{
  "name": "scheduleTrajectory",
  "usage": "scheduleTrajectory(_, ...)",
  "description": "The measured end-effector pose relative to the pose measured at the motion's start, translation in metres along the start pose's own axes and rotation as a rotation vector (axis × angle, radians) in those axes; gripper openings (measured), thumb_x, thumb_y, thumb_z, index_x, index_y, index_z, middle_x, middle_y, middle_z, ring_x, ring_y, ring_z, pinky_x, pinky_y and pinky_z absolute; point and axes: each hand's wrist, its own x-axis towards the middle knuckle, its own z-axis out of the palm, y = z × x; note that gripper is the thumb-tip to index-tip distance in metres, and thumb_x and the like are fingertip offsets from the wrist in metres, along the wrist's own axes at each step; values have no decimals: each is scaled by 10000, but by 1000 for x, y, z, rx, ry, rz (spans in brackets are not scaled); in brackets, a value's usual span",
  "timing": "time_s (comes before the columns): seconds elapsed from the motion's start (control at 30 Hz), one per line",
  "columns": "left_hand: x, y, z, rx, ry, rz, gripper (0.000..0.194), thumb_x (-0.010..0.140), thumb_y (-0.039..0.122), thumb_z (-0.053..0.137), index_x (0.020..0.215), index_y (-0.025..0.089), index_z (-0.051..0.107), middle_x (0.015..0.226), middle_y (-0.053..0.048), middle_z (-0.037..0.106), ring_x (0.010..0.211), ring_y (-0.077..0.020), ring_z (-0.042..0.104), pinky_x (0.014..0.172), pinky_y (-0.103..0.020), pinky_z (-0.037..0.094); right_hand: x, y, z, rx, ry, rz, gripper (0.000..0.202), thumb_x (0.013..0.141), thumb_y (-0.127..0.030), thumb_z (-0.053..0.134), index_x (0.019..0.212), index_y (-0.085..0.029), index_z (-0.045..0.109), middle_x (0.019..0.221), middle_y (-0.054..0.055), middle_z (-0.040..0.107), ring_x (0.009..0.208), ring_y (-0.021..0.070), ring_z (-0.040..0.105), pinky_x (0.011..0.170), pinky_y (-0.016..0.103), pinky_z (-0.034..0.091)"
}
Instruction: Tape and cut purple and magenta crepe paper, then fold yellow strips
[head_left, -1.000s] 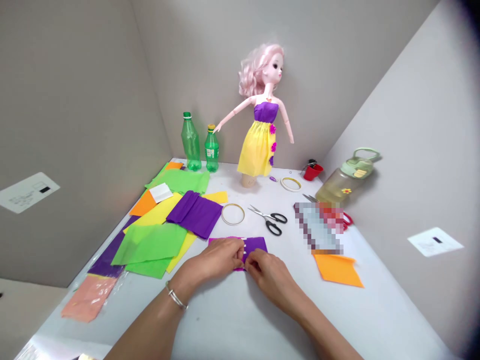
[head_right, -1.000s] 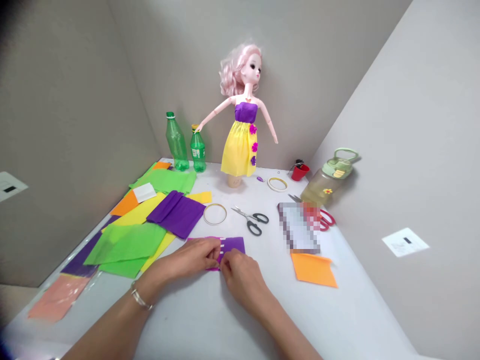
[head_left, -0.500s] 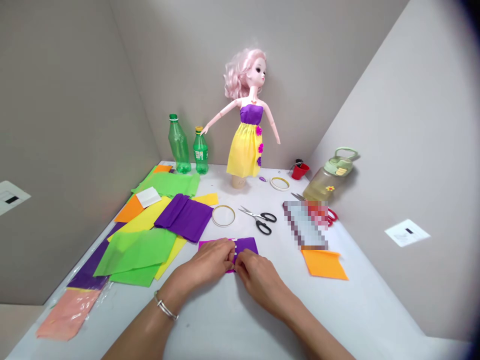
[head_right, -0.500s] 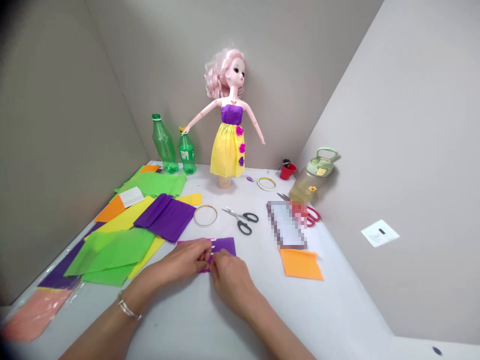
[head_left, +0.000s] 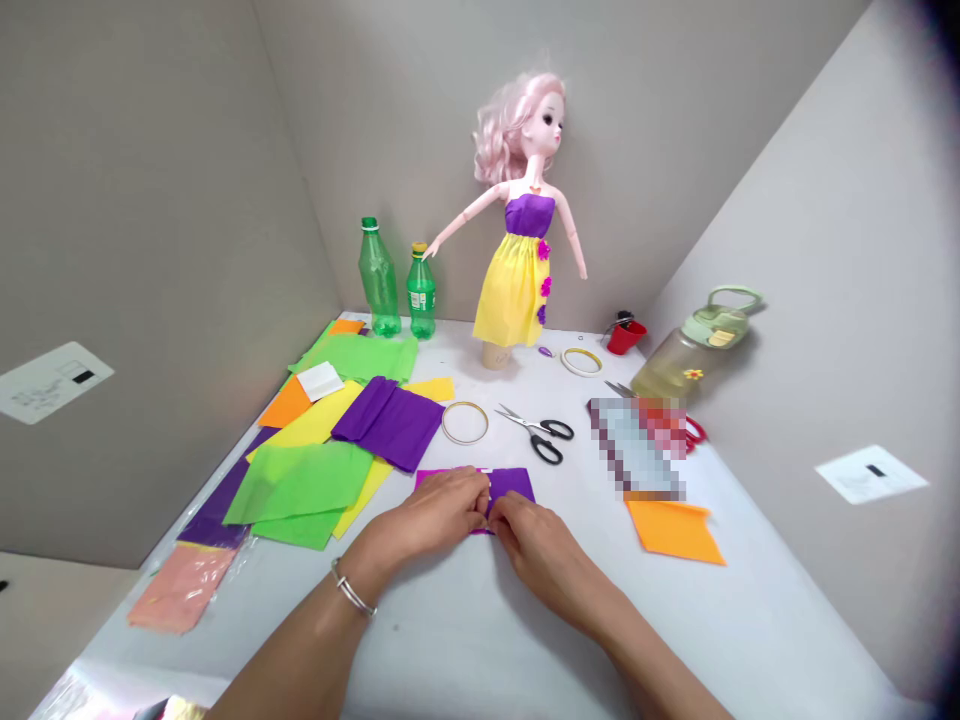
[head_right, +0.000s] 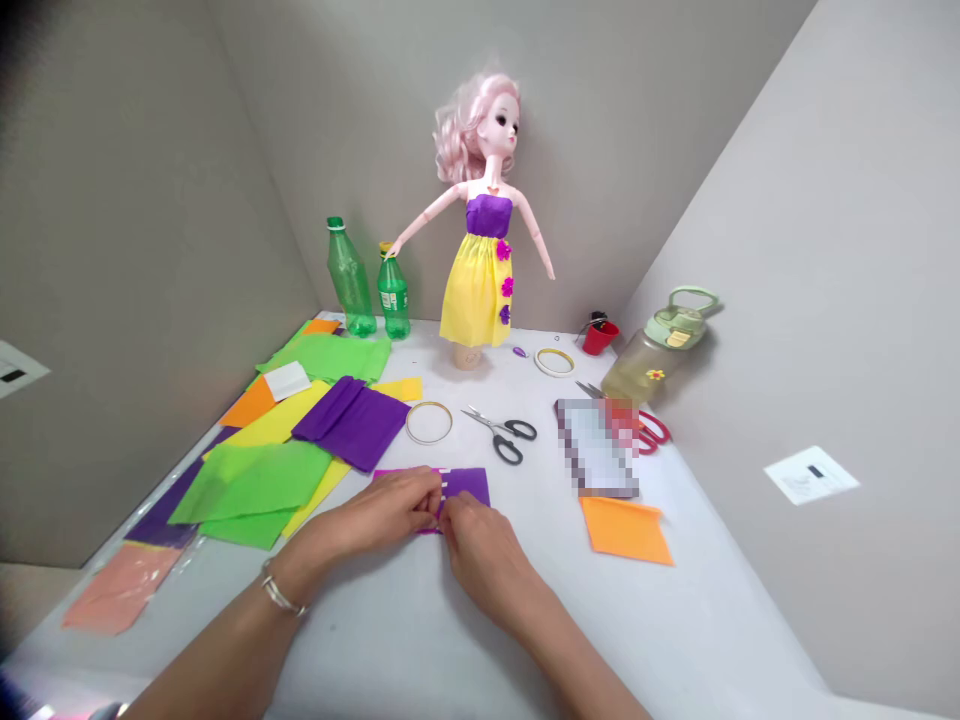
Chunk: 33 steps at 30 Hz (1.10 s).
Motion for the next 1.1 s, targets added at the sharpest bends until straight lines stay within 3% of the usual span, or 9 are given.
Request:
scheduleTrajectory(0.47,8,-6,9,22,-7,45,112,816,155,533,818,217,440,913,-13,522,852,-188,519,727,-288,421,-2,-1,0,-9,-18,-63,180,965,-108,386,864,-188,512,845,45,585,710,180,564,620,283,341)
scheduleTrajectory(0.73,9,-4,6,47,-24,27,181,765,88,530,852,217,436,958,-25,505,899,-203,517,770,-309,427,-6,-7,-2,-60,-15,-64,194,878,-14,402,859,-173,510,820,62,585,686,198,535,595,304,296)
scheduleTrajectory(0.9,8,-2,6,42,-23,21,170,778,93,540,853,214,446,954,-24,500,902,-202,510,774,-311,420,-7,-4,-3,-66,9,-28,192,898,-32,378,851,-181,488,779,47,574,628,185,504,574,304,262)
scheduleTrajectory(1.1,6,-10,5,-96,-1,36,135,803,130,572,845,212,474,926,3,504,883,-178,509,748,-277,405,-9,0,-12,180,55,14,150,952,-168,406,833,-215,485,776,1,595,665,165,520,604,273,310)
